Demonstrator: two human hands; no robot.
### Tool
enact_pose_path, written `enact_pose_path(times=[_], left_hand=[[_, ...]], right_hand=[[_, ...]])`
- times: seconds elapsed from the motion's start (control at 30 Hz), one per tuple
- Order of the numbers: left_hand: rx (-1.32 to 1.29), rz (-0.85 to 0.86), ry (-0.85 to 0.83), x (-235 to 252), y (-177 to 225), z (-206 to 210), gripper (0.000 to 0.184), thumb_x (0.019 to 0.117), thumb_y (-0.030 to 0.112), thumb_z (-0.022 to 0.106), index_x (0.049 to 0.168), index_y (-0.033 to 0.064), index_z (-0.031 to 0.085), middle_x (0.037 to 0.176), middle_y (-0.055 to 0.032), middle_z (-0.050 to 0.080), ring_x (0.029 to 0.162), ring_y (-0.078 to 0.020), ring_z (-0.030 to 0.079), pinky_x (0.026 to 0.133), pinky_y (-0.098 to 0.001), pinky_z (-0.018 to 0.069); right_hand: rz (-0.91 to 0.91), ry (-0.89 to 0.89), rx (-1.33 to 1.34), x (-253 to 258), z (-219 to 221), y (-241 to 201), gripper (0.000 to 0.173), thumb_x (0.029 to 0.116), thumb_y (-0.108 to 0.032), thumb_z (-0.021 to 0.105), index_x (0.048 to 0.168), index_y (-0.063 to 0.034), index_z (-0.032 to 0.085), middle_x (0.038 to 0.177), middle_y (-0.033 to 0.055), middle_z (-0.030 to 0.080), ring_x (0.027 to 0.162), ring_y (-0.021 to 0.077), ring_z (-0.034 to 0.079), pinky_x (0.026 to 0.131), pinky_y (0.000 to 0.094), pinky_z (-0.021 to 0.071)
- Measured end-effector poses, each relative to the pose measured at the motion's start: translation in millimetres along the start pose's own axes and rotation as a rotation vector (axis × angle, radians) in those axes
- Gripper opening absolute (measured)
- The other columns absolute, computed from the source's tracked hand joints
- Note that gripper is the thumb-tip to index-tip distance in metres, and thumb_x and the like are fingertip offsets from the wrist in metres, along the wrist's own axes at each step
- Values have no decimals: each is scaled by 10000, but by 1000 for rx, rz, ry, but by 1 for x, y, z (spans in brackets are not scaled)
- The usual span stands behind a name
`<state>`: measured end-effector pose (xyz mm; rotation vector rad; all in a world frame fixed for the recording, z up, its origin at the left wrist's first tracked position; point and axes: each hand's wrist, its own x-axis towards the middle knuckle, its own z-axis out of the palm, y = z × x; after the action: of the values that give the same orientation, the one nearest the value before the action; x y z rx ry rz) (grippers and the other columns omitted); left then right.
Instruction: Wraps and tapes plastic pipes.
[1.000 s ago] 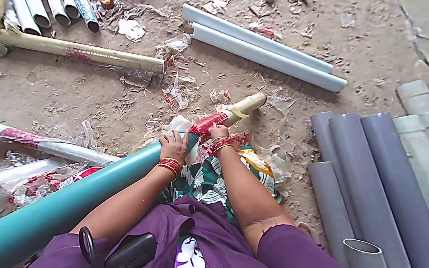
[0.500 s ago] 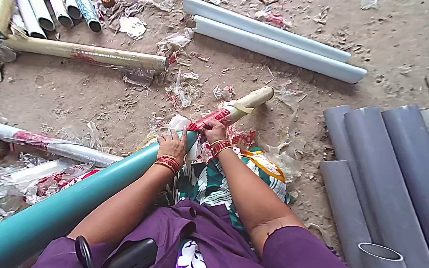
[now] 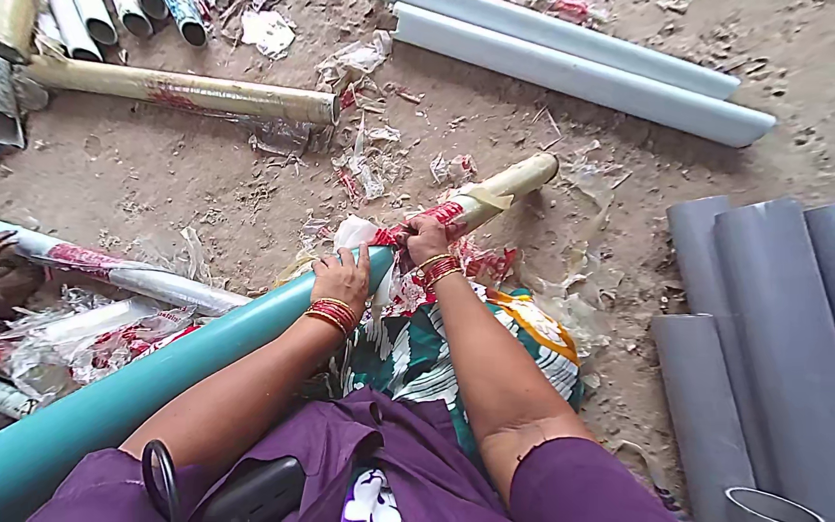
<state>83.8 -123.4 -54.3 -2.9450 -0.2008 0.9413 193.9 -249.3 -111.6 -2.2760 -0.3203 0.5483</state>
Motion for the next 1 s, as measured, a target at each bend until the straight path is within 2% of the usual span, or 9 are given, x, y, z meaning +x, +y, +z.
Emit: enact_pose_path(times=[0.1, 0.2, 0.3, 0.4, 0.47, 0.57, 0.63, 0.83, 1.0], left_hand=[[20, 12, 7, -4, 3, 1, 1038, 862, 255, 817, 1636, 15, 169, 1511, -393, 385, 1320, -593, 458, 1006, -706, 424], [72, 45, 46, -17, 17, 14, 808, 983, 72, 629, 1638, 10, 159, 1576, -407, 279, 1369, -624, 390, 1030, -738, 369], [73, 144, 112, -33, 31, 35, 707, 998, -78, 464, 1625, -48, 138, 1618, -406, 175, 1421, -667, 249, 1007, -795, 310], [-62, 197, 102, -47, 29, 25, 806, 961, 77, 629, 1617, -53, 179, 1636, -378, 180, 1463, -625, 228, 1088, -759, 272], [-213, 161, 86, -52, 13, 4, 918, 906, 216, 769, 1603, -50, 233, 1579, -343, 346, 1414, -546, 392, 1091, -684, 354], [-326, -89, -125, -52, -19, -21, 1102, 847, 501, 817, 1615, -11, 214, 1554, -305, 398, 1384, -508, 442, 1052, -692, 392], [-360, -170, -233, -46, -37, -17, 1081, 776, 651, 809, 1522, -8, 387, 1353, -268, 596, 1245, -442, 593, 1005, -648, 471], [-234, -189, -244, -60, -17, -25, 961, 861, 645, 730, 1488, -18, 429, 1383, -273, 560, 1237, -454, 585, 995, -613, 478], [-68, -44, 136, -67, -19, -6, 953, 862, 534, 781, 1501, -74, 422, 1359, -365, 553, 1224, -544, 558, 1021, -686, 394]], right_hand=[[16, -169, 20, 6, -15, 2, 152, 970, -39, 646, 1058, 73, 699, 1100, 236, 696, 1082, 331, 657, 1011, 504, 480], [20, -153, 368, 0, -16, 2, 156, 1004, -31, 609, 1107, 66, 674, 993, 144, 677, 857, 150, 621, 830, 336, 518], [-40, -280, 366, -8, -11, -18, 393, 1028, -187, 622, 1340, 51, 603, 1190, 222, 680, 1061, 255, 655, 978, 432, 502], [6, -284, 68, -12, -6, -39, 522, 936, -317, 769, 1278, 52, 629, 1170, 276, 677, 1129, 411, 650, 995, 601, 484], [56, -260, 35, -14, -8, -44, 540, 890, -320, 822, 1230, 66, 655, 1149, 277, 681, 1120, 415, 643, 993, 607, 473], [61, -210, 1, -16, -10, -50, 477, 881, -311, 828, 1157, 51, 685, 1124, 266, 689, 1104, 410, 651, 967, 611, 486], [75, -121, -15, -21, -5, -55, 407, 886, -295, 821, 1110, 22, 699, 1097, 245, 700, 1086, 398, 663, 942, 602, 497], [194, 72, 38, -30, -8, -52, 267, 880, -181, 803, 1052, 7, 722, 1083, 216, 713, 1080, 363, 668, 949, 570, 497], [270, 112, 245, -27, -21, -34, 251, 811, -87, 853, 943, 38, 678, 929, 178, 669, 894, 281, 624, 837, 511, 499]])
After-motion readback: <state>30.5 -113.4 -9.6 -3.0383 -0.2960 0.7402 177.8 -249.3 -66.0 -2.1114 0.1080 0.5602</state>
